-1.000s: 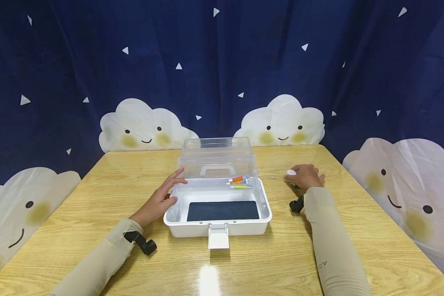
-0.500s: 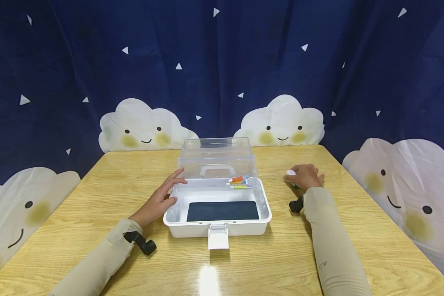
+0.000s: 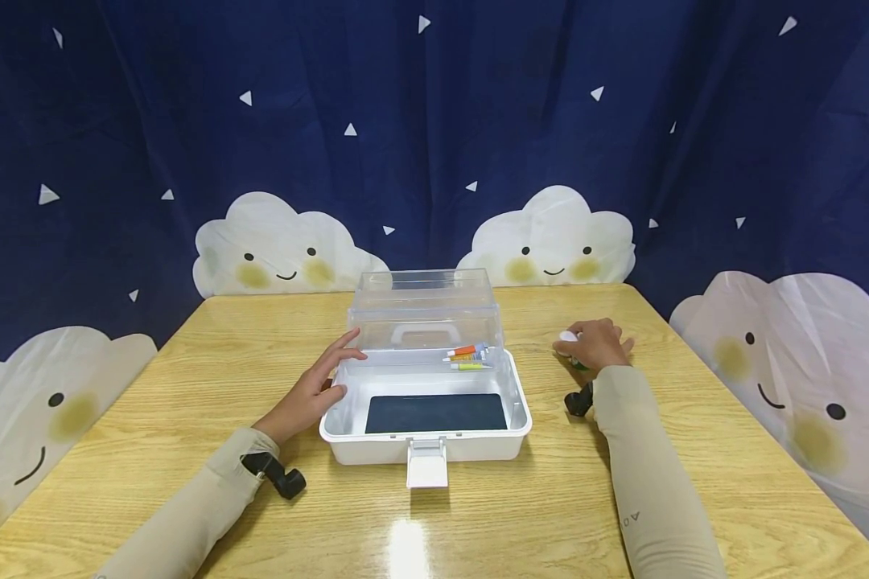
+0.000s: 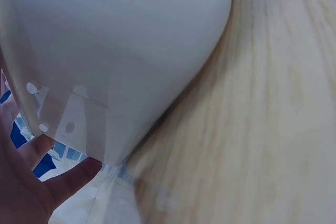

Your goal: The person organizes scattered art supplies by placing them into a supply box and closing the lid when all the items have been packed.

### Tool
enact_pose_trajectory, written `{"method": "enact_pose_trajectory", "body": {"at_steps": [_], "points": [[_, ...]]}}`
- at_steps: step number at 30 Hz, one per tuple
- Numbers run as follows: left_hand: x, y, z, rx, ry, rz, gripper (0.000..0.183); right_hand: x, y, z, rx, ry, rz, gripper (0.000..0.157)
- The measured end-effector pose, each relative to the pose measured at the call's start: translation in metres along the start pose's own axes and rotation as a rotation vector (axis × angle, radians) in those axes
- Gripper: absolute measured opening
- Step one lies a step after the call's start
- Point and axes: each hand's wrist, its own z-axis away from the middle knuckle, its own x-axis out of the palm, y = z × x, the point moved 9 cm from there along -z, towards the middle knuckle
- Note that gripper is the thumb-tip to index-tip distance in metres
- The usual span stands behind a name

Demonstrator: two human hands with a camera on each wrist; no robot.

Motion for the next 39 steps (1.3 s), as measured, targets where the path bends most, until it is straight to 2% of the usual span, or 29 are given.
{"method": "enact_pose_trajectory", "body": {"at_steps": [20, 26, 33, 39], "points": [[0.0, -0.001, 0.0, -0.004, 0.001, 0.007, 0.047, -0.008, -0.007, 0.0, -0.015, 0.031, -0.02, 0.061], [0.0, 0.0, 0.0, 0.005, 0.001, 0.005, 0.047, -0.015, -0.017, 0.004, -0.045, 0.039, -0.02, 0.068], [0.0, -0.001, 0.0, 0.002, 0.0, 0.001, 0.048, -0.031, -0.036, 0.01, -0.114, 0.106, -0.017, 0.072], [0.0, -0.001, 0.0, 0.006, -0.002, -0.004, 0.047, -0.04, -0.048, 0.013, -0.139, 0.142, -0.032, 0.067]]}}
